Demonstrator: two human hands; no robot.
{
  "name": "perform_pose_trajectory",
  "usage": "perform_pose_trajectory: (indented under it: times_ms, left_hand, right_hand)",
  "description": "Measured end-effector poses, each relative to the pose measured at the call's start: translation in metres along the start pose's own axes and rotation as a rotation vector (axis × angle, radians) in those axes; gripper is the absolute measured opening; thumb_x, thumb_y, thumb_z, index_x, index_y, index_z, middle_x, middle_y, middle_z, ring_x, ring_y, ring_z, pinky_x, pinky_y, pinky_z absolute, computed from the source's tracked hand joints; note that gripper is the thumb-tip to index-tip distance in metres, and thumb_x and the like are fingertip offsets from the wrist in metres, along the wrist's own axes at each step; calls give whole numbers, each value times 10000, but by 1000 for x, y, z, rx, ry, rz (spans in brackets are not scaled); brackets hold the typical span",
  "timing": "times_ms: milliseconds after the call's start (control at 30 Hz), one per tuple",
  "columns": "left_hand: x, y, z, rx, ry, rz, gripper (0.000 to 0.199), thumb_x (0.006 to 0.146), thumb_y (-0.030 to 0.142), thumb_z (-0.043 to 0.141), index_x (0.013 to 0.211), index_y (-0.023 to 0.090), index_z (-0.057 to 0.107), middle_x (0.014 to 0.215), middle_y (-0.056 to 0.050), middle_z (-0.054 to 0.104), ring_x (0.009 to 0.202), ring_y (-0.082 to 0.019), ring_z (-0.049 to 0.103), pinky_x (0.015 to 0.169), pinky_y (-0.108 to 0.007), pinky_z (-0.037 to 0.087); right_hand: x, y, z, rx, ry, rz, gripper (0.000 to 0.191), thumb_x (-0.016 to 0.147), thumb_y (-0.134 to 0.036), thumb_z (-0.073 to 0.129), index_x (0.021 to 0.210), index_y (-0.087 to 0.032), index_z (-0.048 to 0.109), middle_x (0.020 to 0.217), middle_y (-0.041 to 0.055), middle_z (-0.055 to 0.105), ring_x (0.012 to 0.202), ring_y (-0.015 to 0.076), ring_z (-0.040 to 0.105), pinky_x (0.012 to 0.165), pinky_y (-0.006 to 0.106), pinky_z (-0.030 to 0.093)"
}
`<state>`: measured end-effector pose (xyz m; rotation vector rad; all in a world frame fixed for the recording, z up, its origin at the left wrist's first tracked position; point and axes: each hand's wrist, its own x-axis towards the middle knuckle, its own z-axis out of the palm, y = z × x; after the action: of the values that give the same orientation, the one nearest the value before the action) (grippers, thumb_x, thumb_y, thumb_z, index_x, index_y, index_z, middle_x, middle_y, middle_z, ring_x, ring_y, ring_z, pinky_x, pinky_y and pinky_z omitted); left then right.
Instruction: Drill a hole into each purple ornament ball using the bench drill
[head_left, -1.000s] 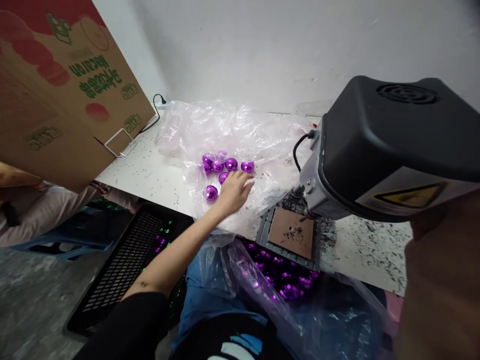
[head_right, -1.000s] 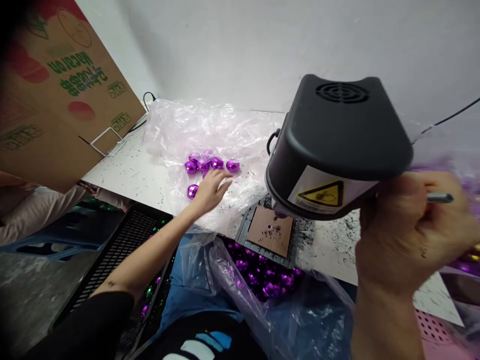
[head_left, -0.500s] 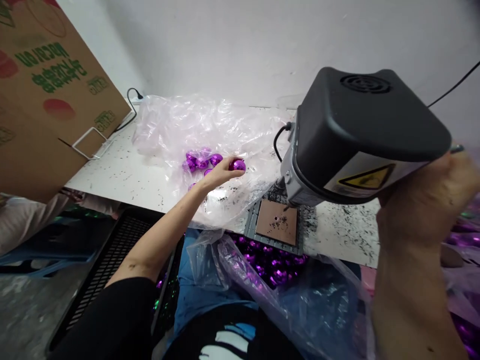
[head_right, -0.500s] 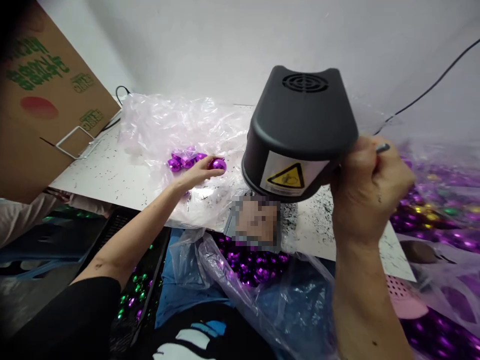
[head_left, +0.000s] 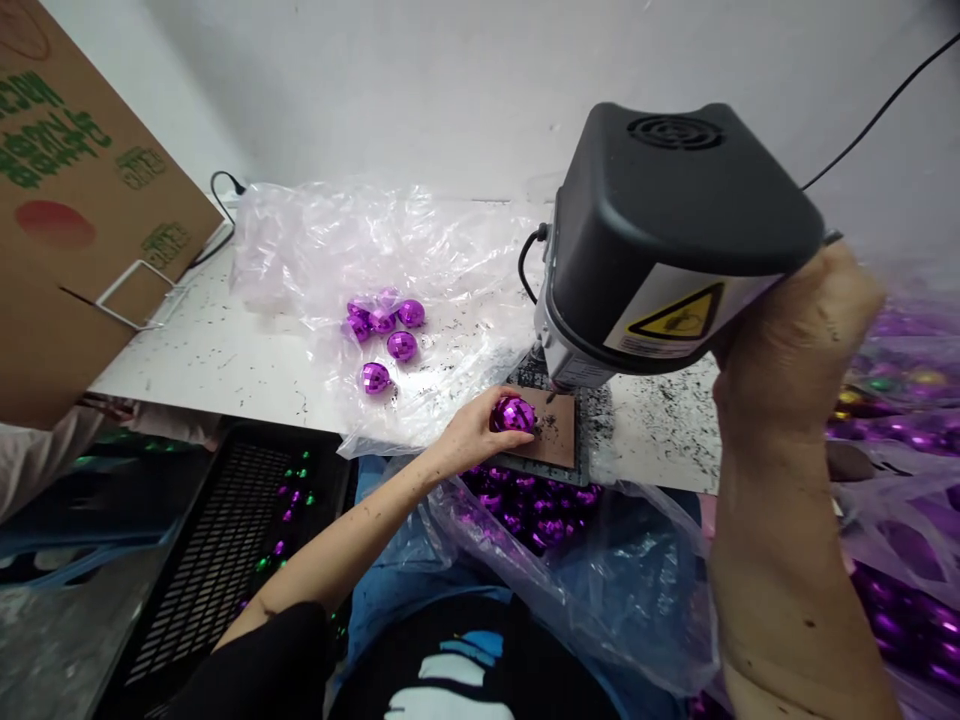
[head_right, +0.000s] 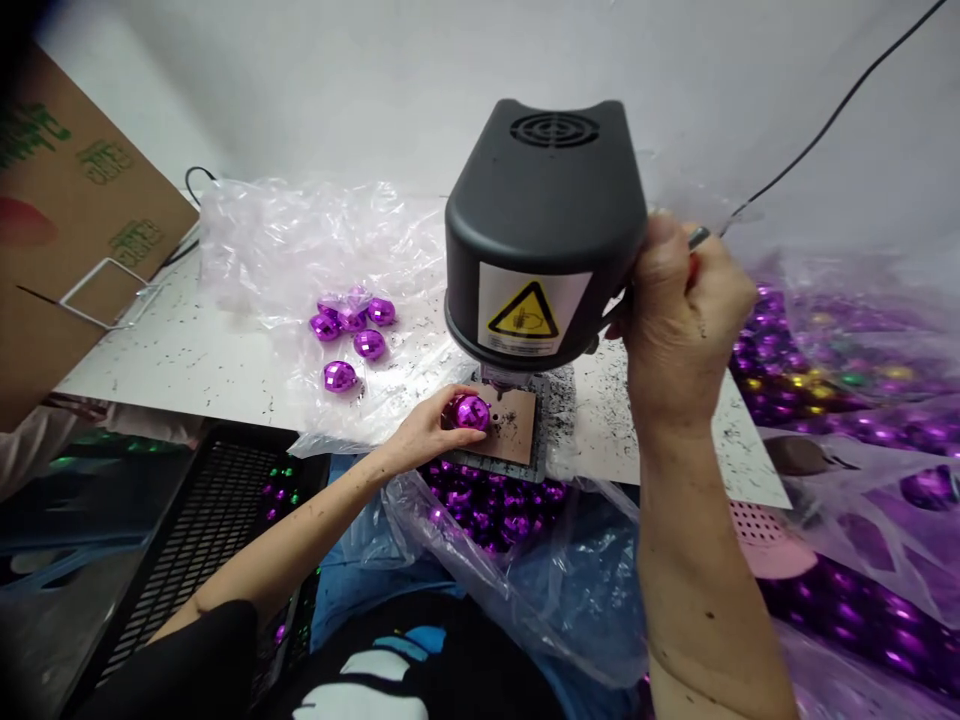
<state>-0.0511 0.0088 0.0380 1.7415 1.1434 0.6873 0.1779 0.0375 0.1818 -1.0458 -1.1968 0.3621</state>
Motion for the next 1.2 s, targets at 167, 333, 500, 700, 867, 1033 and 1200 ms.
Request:
perform_pose_trajectory:
  times_ms: [167,333,500,700,867,1033,1200]
  left_hand:
    - [3,-1,6,200,91,58,529,794,362,783,1275,261,587,1176,-47,561,1115,-234,606,989,-380,504]
    - [3,-2,18,128,64,85,558,814,336,766,1293,213,507,1222,-72,597,1136,-244,601,995,-407,497]
    - [6,1,27,247,118,146,448,830,352,766,1203,221,556,1132,-56,606,1057,-230,608,926,-379,506]
    - [10,2,42,375,248,147,421,812,417,766,1135,204,598,1065,-56,597,1018,-241,608,905,-384,505]
    - [13,7,50,379,310,107,391,782,366,782,1094,212,605,1065,-47,560,1007,-228,601,891,-373,511]
    - [19,10,54,322,316,91,383,774,282,771,1087,210,561,1070,-45,574,1014,-230,597,887,-373,506]
    - [21,8,52,259,314,99,388,768,255,782,1081,213,558,1078,-47,602,1029,-233,603,909,-377,503]
  right_hand:
    - [0,-1,1,34,-12,19,632,774,-754,602,732,-131,501,645,-10,479,510,37,439,395,182,308]
    - [0,1,1,38,6,12,609,786,-731,608,734,-131,518,654,1,503,510,44,457,389,183,318]
    - [0,2,1,31,16,-3,615,786,-736,600,730,-128,519,659,-6,498,525,35,457,418,173,332]
    - [0,-1,2,30,16,-25,636,778,-746,598,710,-122,499,636,-13,475,541,24,431,467,176,336]
    - [-1,-1,3,33,12,-25,654,777,-758,591,694,-116,498,650,-6,470,582,34,453,508,190,376]
    - [-2,-1,2,3,26,-24,634,804,-737,577,706,-115,500,679,-9,479,585,26,454,512,184,395]
    - [-2,-2,1,-8,11,-34,638,823,-736,548,703,-114,483,652,-25,459,567,12,447,506,173,380]
